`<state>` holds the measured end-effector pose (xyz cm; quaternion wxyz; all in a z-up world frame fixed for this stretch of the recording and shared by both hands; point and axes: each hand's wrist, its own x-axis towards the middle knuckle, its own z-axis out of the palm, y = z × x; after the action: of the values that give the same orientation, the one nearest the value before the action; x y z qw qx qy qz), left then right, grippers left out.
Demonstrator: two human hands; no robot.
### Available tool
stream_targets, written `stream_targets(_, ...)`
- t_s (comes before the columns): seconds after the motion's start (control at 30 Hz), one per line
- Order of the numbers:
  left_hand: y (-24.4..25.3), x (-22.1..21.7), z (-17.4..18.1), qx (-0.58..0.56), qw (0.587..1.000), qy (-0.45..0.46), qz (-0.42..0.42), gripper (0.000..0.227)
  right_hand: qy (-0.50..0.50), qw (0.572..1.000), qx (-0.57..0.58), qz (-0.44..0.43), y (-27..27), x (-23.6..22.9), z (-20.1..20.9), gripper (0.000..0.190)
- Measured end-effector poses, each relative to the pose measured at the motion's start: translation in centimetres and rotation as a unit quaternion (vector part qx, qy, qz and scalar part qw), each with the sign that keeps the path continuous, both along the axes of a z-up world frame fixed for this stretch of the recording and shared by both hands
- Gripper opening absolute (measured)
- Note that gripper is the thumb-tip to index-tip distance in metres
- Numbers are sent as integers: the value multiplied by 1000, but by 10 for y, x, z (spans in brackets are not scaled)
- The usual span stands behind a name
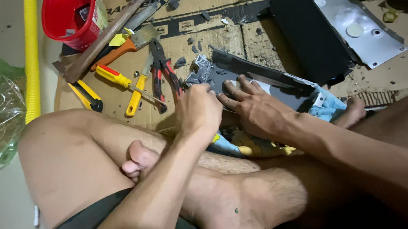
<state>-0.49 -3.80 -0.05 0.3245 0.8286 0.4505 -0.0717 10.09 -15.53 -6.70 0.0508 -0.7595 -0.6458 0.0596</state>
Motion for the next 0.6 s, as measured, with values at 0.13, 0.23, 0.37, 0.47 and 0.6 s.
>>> stream_targets(0.13, 9, 16, 2, -18, 999, -44, 6, 37, -2, 1000, -5, -5, 2, 5, -16, 76)
stream_targets(0.23, 28, 29, 12, -17, 1000, 17, 11, 34, -12, 1000, 21, 8, 0, 5, -9, 75)
stream_targets(0.37, 26, 24, 22, -17, 999, 23, 25, 34, 26, 1000, -3, -2, 3, 5, -7, 76)
stream_targets(0.47, 19, 26, 20, 2, 1000, 19, -11, 34, 9, 1000, -6, 4, 1, 7, -16, 77)
stream_targets(0.6, 16, 35, 4, 18, 998, 19, -49, 36, -3, 1000, 14, 9, -1, 10, -24, 72)
